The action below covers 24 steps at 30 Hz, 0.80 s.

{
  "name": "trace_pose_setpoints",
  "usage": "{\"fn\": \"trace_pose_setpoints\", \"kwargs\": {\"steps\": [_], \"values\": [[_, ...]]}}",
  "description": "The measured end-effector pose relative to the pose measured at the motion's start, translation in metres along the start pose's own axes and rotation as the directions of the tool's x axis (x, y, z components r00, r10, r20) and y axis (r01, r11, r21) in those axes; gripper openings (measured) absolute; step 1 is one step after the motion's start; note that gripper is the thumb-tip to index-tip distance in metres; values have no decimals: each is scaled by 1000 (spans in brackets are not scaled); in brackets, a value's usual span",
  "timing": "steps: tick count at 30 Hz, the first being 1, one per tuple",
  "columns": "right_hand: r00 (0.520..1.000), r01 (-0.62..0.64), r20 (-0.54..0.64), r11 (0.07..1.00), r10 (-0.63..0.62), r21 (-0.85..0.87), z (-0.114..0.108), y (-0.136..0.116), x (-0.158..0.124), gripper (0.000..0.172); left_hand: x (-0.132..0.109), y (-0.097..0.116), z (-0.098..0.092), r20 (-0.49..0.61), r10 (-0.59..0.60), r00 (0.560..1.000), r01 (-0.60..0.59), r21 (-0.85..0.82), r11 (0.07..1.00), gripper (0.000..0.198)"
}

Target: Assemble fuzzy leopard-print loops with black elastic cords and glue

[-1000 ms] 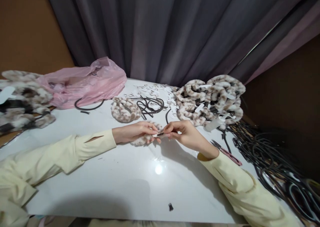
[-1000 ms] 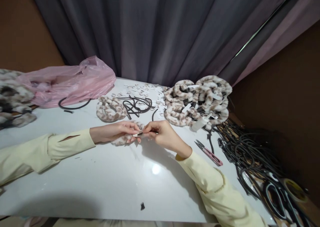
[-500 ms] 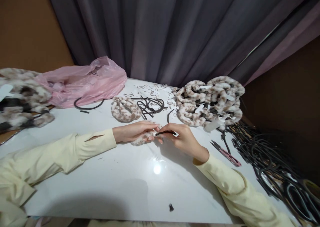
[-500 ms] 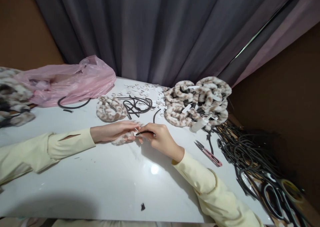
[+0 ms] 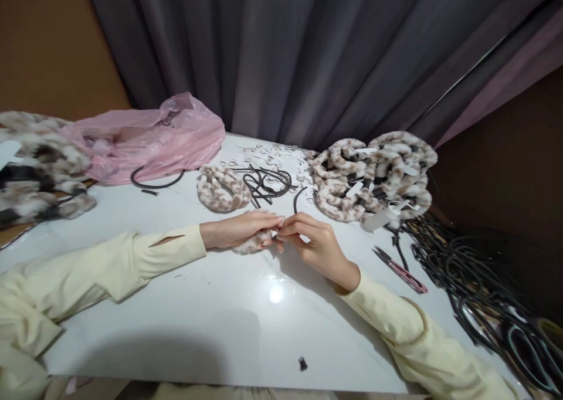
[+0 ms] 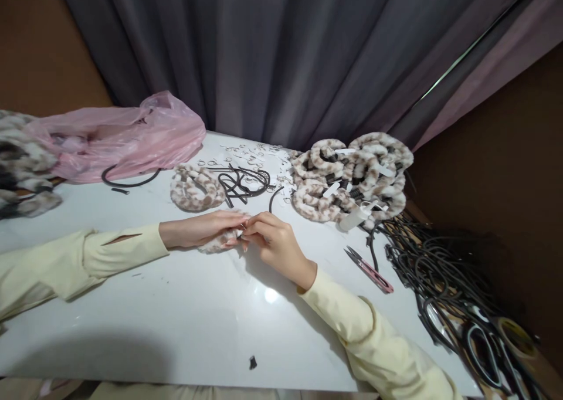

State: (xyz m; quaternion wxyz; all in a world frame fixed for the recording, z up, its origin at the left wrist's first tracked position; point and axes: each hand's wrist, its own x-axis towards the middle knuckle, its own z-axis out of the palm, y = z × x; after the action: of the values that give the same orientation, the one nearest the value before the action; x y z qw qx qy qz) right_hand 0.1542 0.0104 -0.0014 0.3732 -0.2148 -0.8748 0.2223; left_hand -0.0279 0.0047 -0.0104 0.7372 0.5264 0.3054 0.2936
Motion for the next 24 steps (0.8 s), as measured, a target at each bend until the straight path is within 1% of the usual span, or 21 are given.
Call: {"fn": "trace_pose_setpoints", "kwargs": {"steps": [3, 6, 10, 13, 15, 18, 21, 24], "values": [[999, -34, -20, 999, 34, 7, 0, 0, 1, 17, -3, 1, 1, 18, 41, 999, -42, 89, 995, 31], [997, -68, -38, 997, 69, 31, -1, -1, 2, 15, -5, 1, 2, 22, 70, 997, -73, 217, 973, 29], [992, -118, -37, 992, 120, 51, -2, -1, 1, 14, -7, 0, 4, -44, 93, 995, -70, 372, 926, 28], [991, -131, -20, 991, 131, 32, -4, 0, 2, 14, -9, -3, 8, -92, 157, 983, -93, 491, 866, 24], [995, -100, 25, 995, 99, 20, -8, 0, 3, 16, -11, -6, 11, -118, 226, 967, -111, 604, 789, 19], [991, -2, 131, 1000, 3, -3, -16, 4, 5, 22, -13, -11, 13, -120, 295, 948, -118, 730, 673, 15], [983, 127, 151, 984, -108, -125, -22, 10, 6, 26, -15, -15, 15, -100, 308, 946, -131, 752, 646, 17], [967, 234, 164, 937, -197, -258, -23, 16, 5, 29, -16, -16, 16, -105, 317, 942, -140, 738, 660, 19]]}}
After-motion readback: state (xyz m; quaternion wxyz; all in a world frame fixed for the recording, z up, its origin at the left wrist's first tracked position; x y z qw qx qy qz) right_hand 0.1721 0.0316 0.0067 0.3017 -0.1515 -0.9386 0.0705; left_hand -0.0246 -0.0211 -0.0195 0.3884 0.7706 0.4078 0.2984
